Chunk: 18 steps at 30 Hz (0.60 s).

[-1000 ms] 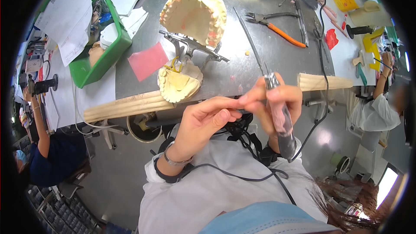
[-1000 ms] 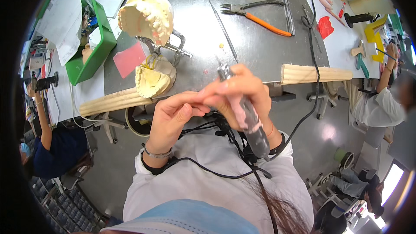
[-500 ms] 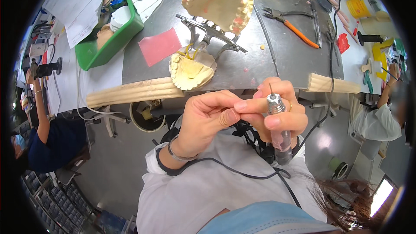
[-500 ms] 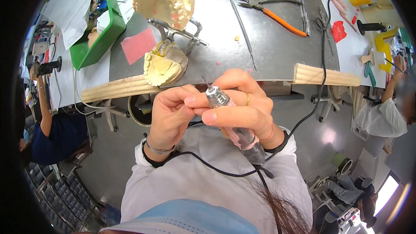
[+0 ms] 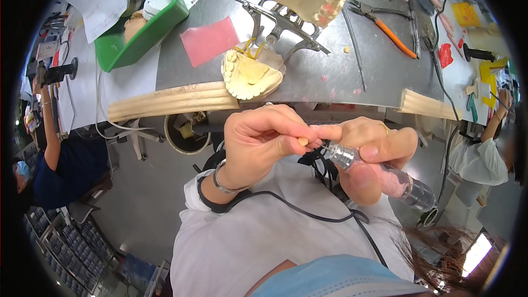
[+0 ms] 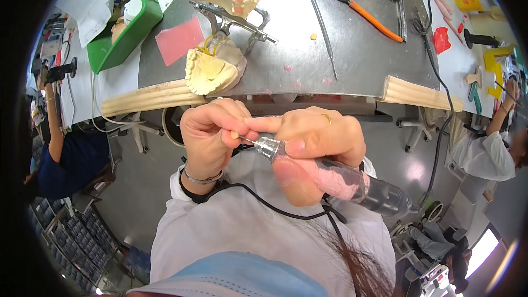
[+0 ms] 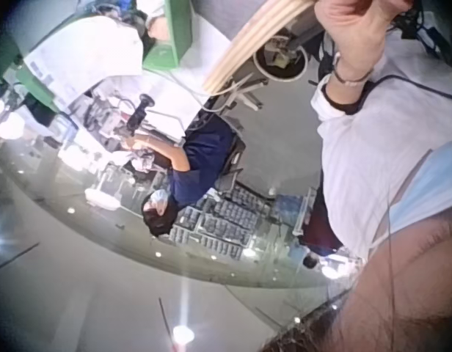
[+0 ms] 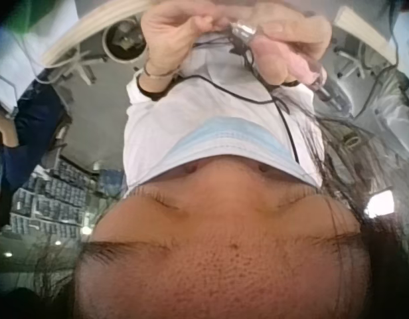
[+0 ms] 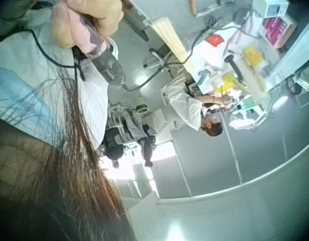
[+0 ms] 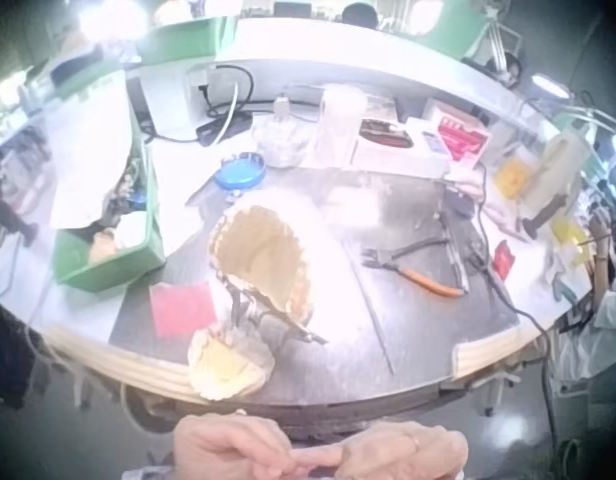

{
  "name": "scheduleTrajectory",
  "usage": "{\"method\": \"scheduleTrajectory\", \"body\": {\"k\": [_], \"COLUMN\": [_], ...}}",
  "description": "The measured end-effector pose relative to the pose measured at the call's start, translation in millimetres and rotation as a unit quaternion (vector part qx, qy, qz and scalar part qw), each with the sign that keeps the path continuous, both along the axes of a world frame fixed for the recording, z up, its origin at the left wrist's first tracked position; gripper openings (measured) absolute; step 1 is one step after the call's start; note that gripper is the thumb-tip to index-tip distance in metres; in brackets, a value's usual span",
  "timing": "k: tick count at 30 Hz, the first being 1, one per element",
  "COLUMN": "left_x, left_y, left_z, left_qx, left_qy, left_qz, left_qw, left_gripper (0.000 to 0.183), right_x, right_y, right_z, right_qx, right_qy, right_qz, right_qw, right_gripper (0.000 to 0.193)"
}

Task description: Refining and adjusting a dental model using pliers, a dental rotary tool, and a brush.

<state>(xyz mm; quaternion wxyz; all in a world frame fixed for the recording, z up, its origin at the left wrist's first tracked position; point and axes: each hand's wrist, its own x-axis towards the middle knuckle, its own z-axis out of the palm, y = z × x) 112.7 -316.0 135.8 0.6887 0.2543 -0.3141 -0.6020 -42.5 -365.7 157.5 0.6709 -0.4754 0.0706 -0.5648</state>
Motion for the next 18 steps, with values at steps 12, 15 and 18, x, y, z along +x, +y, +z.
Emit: {"method": "scheduleTrajectory", "body": {"k": [12,15,18], "left_x": [4.2,4.4,4.0], "left_y": [-1.6,-0.9,-0.9], "left_z": [3.3,3.5,2.5], "left_qx": [-0.039,-0.032,-0.036], "left_qy": [-0.065,-0.061,-0.052], "left_qz": [0.01,0.009,0.011], "left_qw": [0.997,0.998,0.998], "left_gripper": [0.012,0.012,0.012], "right_x": [0.1,0.5,-0.4], "right_y": [-5.4,-6.5,-6.7], "right_z": [5.4,5.2,5.1], "right_qx": [-0.122,-0.134,-0.134], "right_qy": [0.099,0.109,0.115], "right_qz": [-0.056,-0.055,-0.05], "right_qw": [0.986,0.983,0.983], "right_gripper": [0.022,0.022,0.021]}}
